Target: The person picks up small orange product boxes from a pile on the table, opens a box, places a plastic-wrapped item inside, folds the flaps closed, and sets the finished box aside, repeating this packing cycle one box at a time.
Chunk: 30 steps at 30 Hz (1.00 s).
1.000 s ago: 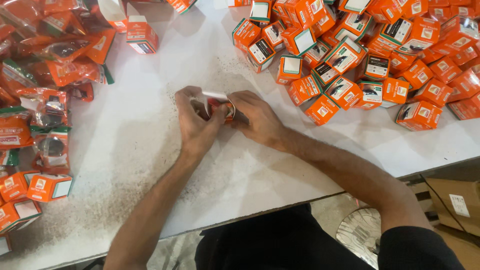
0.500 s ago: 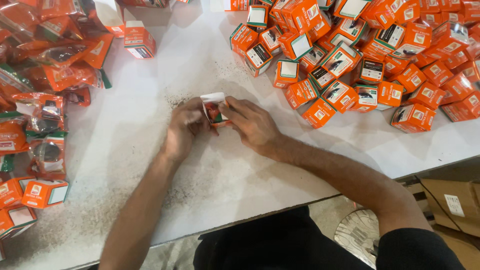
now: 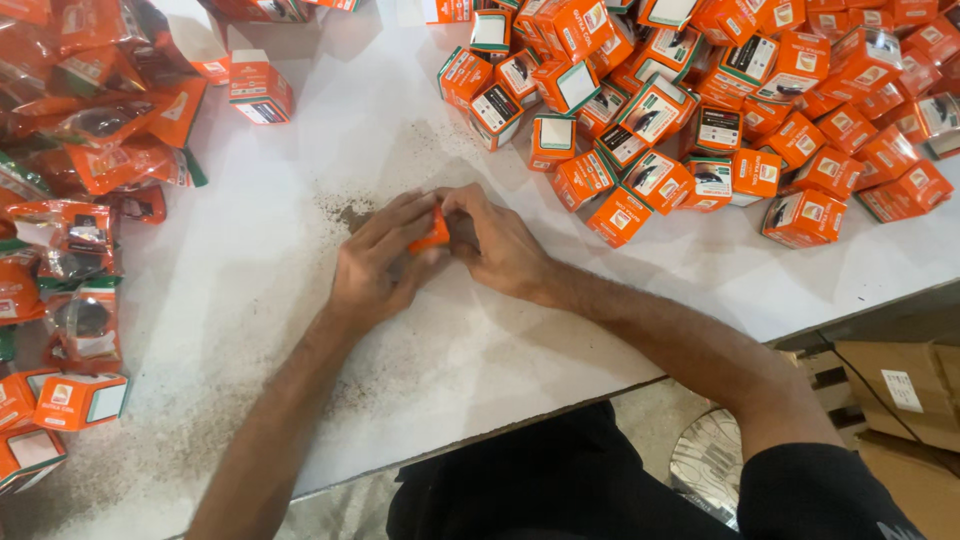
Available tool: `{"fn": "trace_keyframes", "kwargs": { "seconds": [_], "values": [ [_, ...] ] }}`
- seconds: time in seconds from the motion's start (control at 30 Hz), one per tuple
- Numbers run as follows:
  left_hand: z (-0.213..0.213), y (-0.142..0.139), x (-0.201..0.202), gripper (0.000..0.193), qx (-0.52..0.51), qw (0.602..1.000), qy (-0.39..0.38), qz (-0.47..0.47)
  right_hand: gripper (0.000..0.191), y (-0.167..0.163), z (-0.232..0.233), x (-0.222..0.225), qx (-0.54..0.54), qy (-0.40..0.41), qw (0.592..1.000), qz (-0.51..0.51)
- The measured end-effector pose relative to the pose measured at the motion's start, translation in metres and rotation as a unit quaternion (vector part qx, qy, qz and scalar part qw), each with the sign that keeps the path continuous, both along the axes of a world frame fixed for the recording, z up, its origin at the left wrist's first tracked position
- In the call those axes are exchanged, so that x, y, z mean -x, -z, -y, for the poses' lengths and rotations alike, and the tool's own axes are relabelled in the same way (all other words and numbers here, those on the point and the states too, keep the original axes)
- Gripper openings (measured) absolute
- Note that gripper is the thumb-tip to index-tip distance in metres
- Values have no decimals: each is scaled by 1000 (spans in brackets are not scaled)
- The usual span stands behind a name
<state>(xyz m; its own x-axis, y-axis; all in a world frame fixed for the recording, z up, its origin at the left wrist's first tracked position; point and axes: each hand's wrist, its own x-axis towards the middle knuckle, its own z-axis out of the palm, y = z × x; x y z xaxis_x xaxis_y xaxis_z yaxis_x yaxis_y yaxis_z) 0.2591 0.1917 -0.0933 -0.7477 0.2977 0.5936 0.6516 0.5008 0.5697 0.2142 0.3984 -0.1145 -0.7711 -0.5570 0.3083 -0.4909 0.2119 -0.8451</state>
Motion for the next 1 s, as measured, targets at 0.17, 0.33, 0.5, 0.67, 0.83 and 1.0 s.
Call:
{"fn": "trace_keyframes", "kwargs": {
  "seconds": [0.17,0.33,0.5,0.67,0.83,1.0],
  "values": [
    [3,7,-1,27,-17,999,-37,32,55,2,0,3,21,-44,999,-2],
    [-1,6,-3,14,11,999,-33,-13,52,-4,-1,3,-1,-36,999,-19],
    [2,1,-11,28,110,992,-40,-38,49,-7,-3,0,-23,-58,994,-88],
    [32,14,4,31,72,992,-101,-10,41,-26,-11,21,-168,49,925,-337],
    [89,11,94,65,92,917,-352,-165,65,-43,-30,41,-63,215,870,-439],
    [75,8,127,33,-87,945,-314,-9,81,-8,0,13,47,-8,997,-52]
  ]
}}
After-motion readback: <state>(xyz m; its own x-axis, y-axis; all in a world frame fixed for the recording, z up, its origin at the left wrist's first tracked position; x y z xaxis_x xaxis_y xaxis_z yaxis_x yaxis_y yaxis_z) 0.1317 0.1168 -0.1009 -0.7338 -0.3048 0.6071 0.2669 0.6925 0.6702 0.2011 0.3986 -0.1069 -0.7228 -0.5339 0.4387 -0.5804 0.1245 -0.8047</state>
